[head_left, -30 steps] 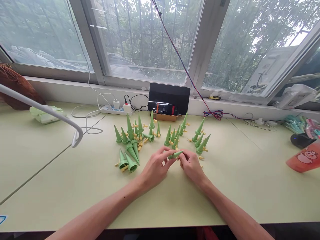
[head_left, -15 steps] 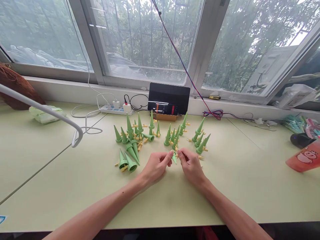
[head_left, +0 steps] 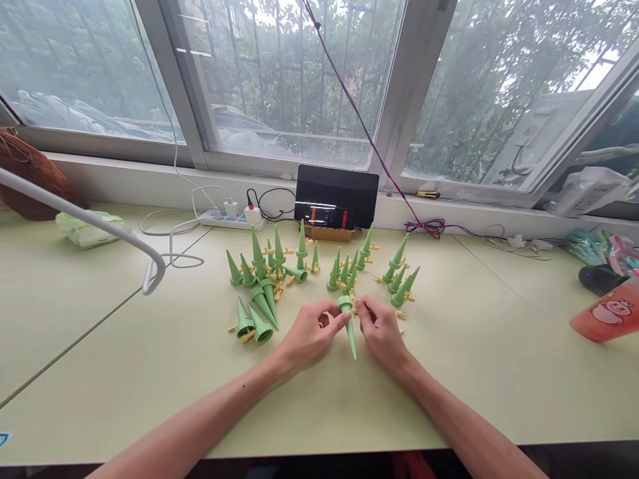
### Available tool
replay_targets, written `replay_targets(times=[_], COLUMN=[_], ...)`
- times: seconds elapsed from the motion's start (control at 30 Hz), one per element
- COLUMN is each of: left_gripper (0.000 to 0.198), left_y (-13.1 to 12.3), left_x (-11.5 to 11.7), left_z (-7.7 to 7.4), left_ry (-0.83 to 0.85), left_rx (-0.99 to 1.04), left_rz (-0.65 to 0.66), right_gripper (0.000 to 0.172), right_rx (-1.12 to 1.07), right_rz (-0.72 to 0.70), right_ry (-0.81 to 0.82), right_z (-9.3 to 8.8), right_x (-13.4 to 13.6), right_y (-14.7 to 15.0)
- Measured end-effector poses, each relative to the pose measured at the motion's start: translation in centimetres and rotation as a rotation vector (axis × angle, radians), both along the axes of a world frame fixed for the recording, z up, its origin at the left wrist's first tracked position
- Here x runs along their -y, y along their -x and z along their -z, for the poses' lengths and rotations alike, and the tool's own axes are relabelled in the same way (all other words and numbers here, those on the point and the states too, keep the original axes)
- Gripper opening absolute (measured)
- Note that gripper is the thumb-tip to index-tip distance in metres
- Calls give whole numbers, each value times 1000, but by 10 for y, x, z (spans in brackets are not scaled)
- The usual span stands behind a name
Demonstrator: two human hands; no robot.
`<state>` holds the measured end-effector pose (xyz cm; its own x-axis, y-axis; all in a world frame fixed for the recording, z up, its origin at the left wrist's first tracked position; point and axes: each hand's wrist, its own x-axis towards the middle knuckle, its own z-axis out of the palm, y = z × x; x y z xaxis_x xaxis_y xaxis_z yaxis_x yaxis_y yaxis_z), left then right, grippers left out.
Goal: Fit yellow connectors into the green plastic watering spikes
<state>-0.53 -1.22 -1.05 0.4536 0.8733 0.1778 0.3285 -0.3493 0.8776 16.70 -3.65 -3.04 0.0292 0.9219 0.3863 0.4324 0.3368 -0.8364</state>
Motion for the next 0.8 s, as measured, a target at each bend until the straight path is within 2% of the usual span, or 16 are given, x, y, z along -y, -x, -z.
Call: replay_targets(times=[0.17,0.53,0.8], left_gripper=[31,13,11], left_y=[0,2,4], left_x=[1,-3,-3], left_z=[-2,6,9], left_ry=[-21,-158,-263], left_rx=[-18,18,-6], left_rz=[11,41,75], right_gripper=[40,38,38], right_rx=[-31,-108,-163], right_rz=[0,-27,-59], right_ry=[37,102,111], right_z=[0,-5,-5], right_x=[0,2,3], right_y=[0,2,2])
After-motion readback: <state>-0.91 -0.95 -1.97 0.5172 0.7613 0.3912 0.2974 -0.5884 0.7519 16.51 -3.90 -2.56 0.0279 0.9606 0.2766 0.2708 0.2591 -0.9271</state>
